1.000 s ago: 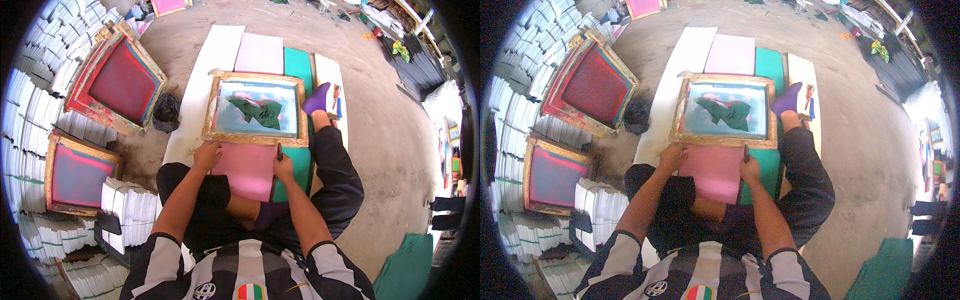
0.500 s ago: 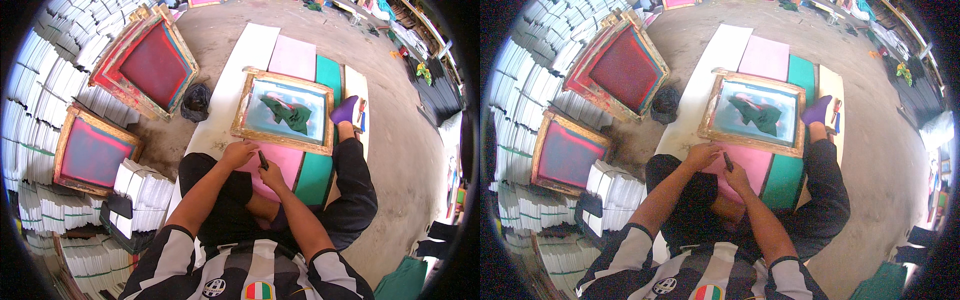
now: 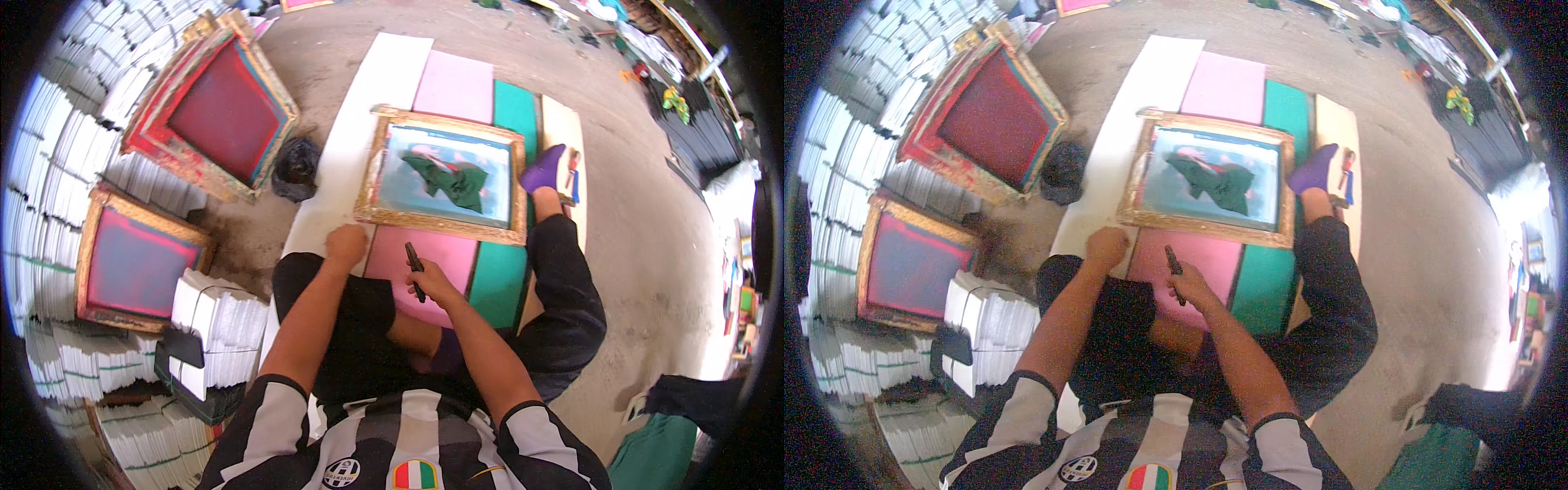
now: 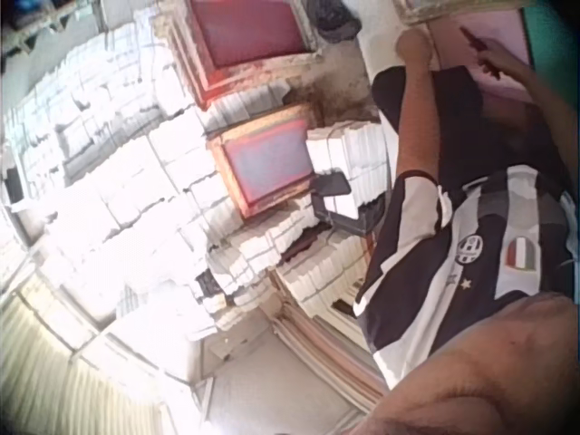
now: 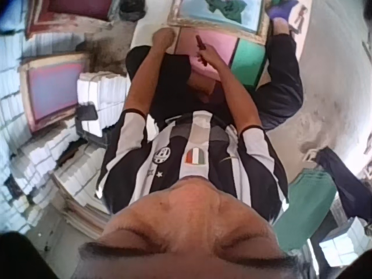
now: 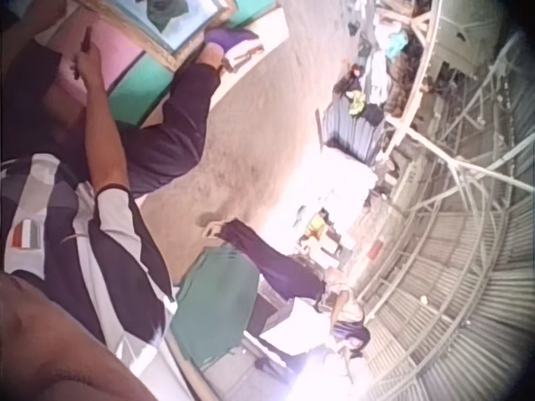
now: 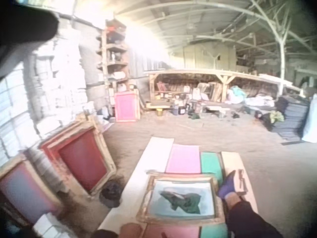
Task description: The person sits cross-legged on the floor and uses a small knife to cut a green fabric piece placed inside a wooden frame. The person repeatedly trims the edges of the fabric along the frame's inner border.
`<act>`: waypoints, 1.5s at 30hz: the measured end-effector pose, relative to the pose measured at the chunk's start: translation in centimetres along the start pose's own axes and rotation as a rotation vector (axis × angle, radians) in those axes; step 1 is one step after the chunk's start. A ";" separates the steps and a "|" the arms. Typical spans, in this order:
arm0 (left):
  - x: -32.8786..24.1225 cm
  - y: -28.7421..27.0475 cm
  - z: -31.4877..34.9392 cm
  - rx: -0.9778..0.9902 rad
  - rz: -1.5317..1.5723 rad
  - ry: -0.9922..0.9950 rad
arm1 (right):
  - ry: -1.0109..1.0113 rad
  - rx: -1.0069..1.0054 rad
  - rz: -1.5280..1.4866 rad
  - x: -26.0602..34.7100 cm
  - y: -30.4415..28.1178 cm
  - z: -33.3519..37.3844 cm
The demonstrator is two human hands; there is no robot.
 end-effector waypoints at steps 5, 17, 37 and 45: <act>2.1 -1.3 0.2 -0.051 0.036 -0.268 | -0.016 -0.197 -0.075 -0.1 -5.1 3.0; 1.6 -2.2 0.7 -0.002 0.085 -0.338 | 0.202 -0.313 -0.097 1.4 -14.4 7.7; 0.0 -2.0 -0.1 0.086 0.110 -0.245 | 0.475 -0.306 0.076 4.2 -16.5 6.8; -0.7 -2.1 -0.3 0.069 0.114 -0.236 | 0.420 -0.464 0.244 3.4 -15.2 6.7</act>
Point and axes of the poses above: each hand's wrist, its own z-axis away from the middle knuckle, its own y-axis out of the palm, x = y × z, the point moved 3 cm from there along -z, towards the middle knuckle, and after that the axes turned 13 degrees about x, right-handed, at the moved point
